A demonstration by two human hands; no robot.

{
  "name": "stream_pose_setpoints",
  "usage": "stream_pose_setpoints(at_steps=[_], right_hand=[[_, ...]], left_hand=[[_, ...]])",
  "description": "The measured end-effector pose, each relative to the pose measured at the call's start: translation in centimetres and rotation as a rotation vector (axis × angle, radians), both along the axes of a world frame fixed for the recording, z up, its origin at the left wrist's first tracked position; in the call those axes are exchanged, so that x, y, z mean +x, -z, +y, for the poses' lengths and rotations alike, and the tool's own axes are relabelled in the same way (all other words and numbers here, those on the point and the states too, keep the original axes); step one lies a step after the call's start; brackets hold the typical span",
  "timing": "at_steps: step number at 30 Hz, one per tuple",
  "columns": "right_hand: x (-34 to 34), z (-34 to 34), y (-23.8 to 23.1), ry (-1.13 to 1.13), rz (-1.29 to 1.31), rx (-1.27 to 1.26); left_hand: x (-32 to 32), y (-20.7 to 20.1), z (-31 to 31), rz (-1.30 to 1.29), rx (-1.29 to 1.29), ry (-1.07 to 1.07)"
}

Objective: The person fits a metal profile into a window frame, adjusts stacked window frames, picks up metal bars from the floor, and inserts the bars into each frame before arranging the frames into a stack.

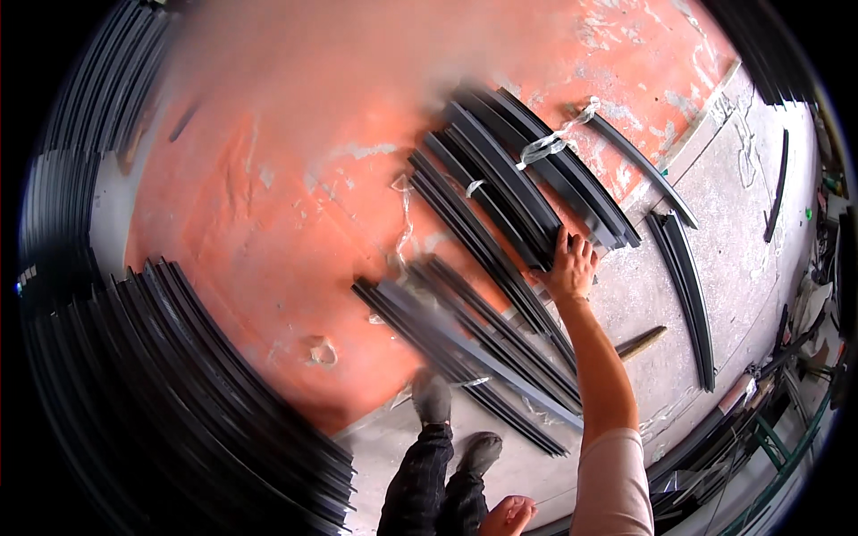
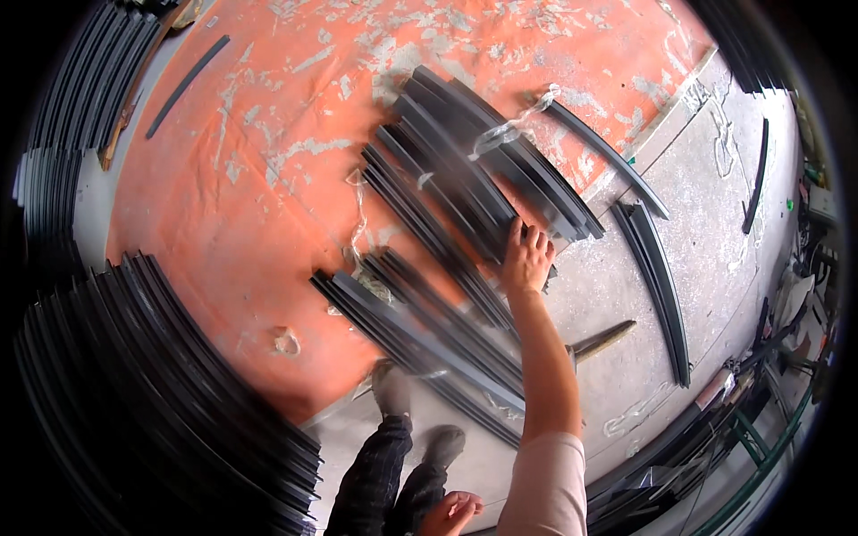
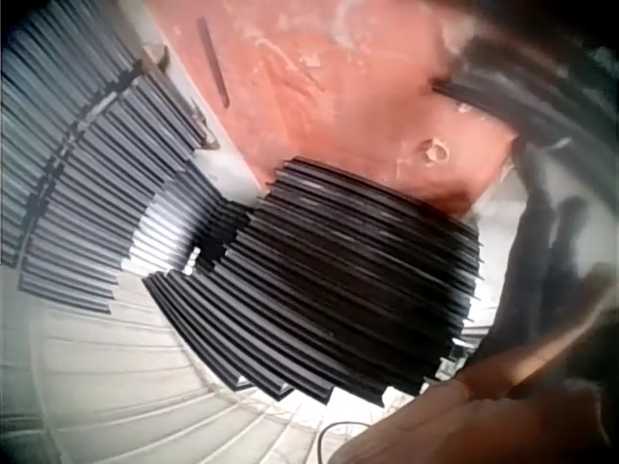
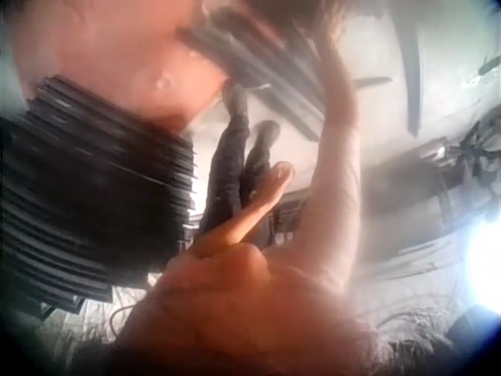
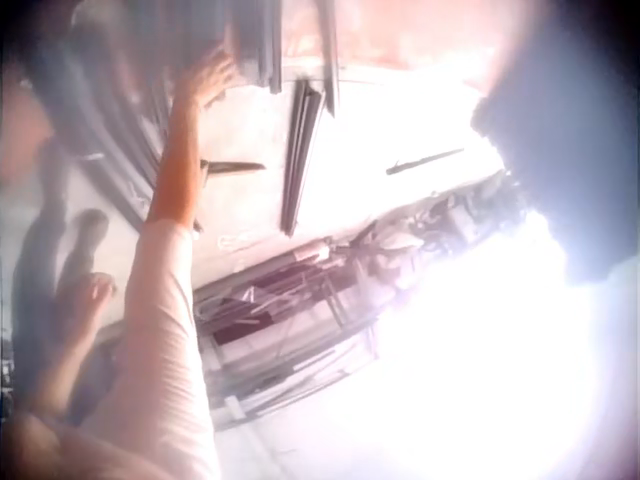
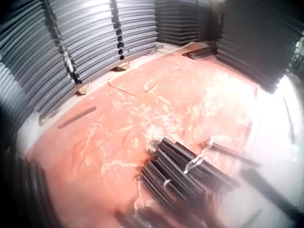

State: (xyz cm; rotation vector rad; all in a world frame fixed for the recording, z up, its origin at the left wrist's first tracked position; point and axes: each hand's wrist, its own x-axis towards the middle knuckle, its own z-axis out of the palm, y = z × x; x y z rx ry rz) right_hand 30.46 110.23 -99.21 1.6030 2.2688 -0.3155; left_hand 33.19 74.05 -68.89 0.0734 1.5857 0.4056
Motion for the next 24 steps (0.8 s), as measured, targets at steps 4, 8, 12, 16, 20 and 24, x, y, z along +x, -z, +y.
stream_pose_setpoints(at_steps=[4,8,12,16,20,24], right_hand=[[0.4,-0.7,1.2,-0.083,0.048,0.116],[0.1,-0.1,1.8,-0.029,0.102,0.05],[-0.4,-0.4,0.0,0.06,0.076,-0.105],[-1.1,-0.2,-4.9,0.114,0.127,-0.243],[3.7,-0.3,-10.4,0.171,0.29,-0.431],[5.5,-3.7,-16.9,0.632,0.674,-0.951]], left_hand=[[0.2,-0.3,0.1,-0.062,-0.078,-0.069],[0.2,-0.6,0.0,-0.086,-0.05,-0.177],[1.7,0.7,-1.6,-0.162,-0.141,-0.375],[1.7,1.8,-3.1,-0.143,-0.108,-0.306],[0.0,-0.1,0.8,-0.237,-0.218,-0.406],[-0.7,0.2,0.4,-0.171,-0.212,-0.573]])
